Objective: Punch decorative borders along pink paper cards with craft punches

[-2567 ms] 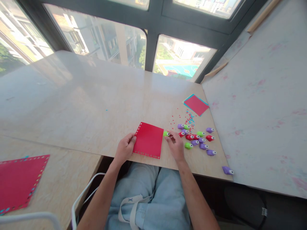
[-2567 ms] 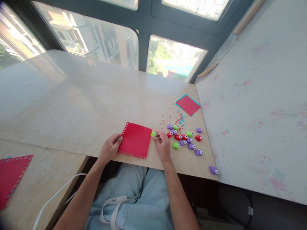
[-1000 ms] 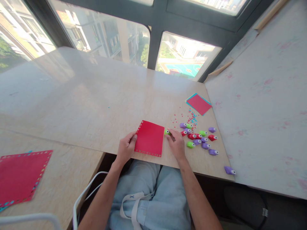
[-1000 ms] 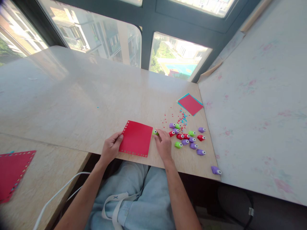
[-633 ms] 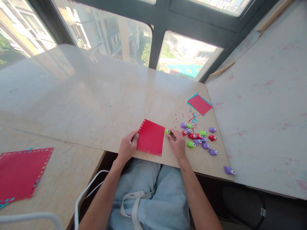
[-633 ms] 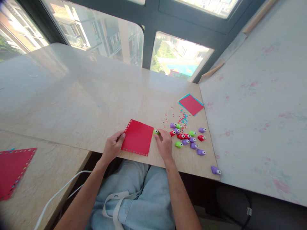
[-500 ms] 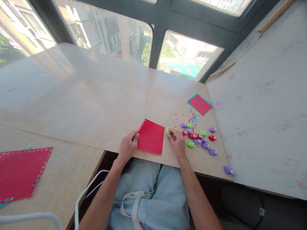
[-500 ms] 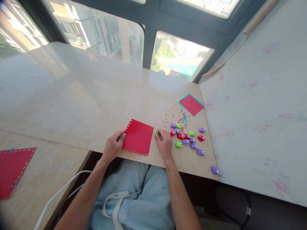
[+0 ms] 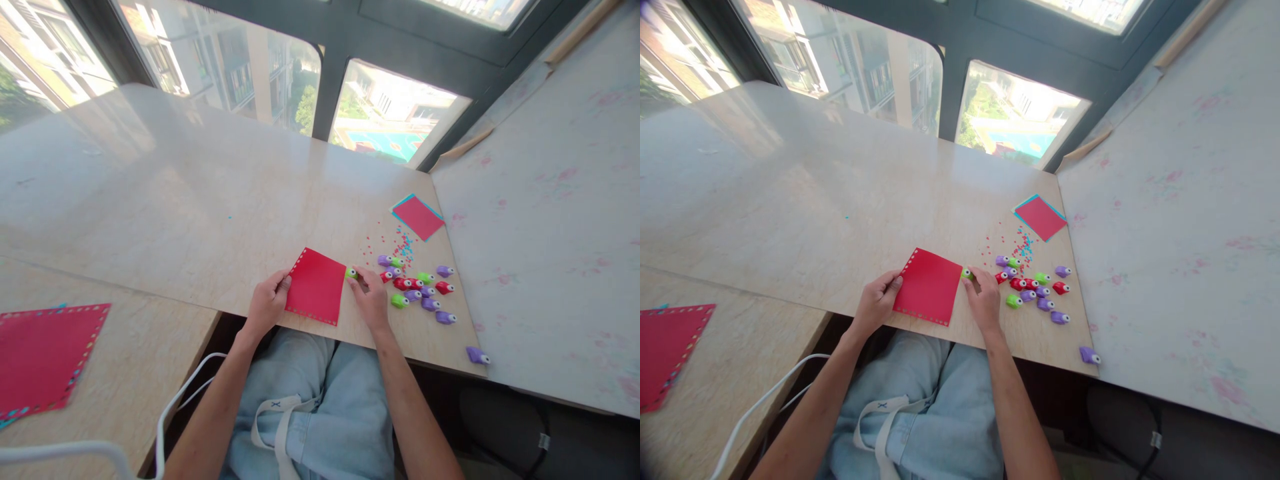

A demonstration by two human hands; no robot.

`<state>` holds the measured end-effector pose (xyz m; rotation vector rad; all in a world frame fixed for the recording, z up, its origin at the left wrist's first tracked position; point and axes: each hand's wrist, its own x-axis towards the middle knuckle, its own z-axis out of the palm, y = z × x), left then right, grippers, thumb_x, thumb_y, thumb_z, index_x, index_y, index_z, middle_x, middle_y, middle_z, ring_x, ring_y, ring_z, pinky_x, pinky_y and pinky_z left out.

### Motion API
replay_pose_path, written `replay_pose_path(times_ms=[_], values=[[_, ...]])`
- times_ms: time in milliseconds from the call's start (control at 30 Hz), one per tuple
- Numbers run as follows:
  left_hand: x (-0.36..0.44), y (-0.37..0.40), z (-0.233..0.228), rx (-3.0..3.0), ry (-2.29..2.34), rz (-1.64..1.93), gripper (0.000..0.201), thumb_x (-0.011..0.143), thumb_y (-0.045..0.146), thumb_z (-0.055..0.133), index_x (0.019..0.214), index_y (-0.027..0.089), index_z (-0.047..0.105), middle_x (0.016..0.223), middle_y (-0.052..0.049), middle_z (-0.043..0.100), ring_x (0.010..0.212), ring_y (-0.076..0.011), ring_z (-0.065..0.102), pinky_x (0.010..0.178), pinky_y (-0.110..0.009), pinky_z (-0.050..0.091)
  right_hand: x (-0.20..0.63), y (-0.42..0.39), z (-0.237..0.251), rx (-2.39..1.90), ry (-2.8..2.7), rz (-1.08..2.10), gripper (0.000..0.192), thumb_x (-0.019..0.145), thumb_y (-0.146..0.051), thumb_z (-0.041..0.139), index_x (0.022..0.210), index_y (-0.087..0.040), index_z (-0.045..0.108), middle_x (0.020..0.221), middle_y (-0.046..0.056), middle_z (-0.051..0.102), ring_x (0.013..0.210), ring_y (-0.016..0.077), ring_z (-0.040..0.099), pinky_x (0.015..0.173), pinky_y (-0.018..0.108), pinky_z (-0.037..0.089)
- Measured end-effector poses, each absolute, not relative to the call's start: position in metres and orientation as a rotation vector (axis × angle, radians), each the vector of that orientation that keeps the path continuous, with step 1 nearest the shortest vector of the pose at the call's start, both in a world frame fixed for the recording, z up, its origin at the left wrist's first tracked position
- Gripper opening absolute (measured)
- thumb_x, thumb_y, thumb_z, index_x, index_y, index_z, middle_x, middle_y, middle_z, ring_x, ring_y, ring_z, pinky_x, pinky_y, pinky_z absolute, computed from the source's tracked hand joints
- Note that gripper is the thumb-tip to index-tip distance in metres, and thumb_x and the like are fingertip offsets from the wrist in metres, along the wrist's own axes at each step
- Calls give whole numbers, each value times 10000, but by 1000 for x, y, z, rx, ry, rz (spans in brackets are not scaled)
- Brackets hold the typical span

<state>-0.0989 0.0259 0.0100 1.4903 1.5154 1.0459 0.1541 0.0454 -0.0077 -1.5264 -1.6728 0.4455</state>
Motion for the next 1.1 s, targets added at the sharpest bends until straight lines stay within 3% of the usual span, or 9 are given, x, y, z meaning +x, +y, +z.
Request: replay_pose_path(times_ms=[367,1100], values=[[-98,25,13,1487,1503,1047,362,962,392,440,1096,174,696,994,-60,745,870,-215,660,728,-274,491,154,45,-7,-1527,-1674,448,301,915,-379,572,1134,-209,689,1098,109,712,1035,262,629,923,449,500],[-101,31,16,1439,1425,938,402,935,410,444,1126,169,702,1068,-71,736,962,-241,666,824,-314,496,154,47,-9,-1534,-1641,417,285,904,-362,586,1111,-202,697,1085,106,714,1028,254,638,914,433,515]])
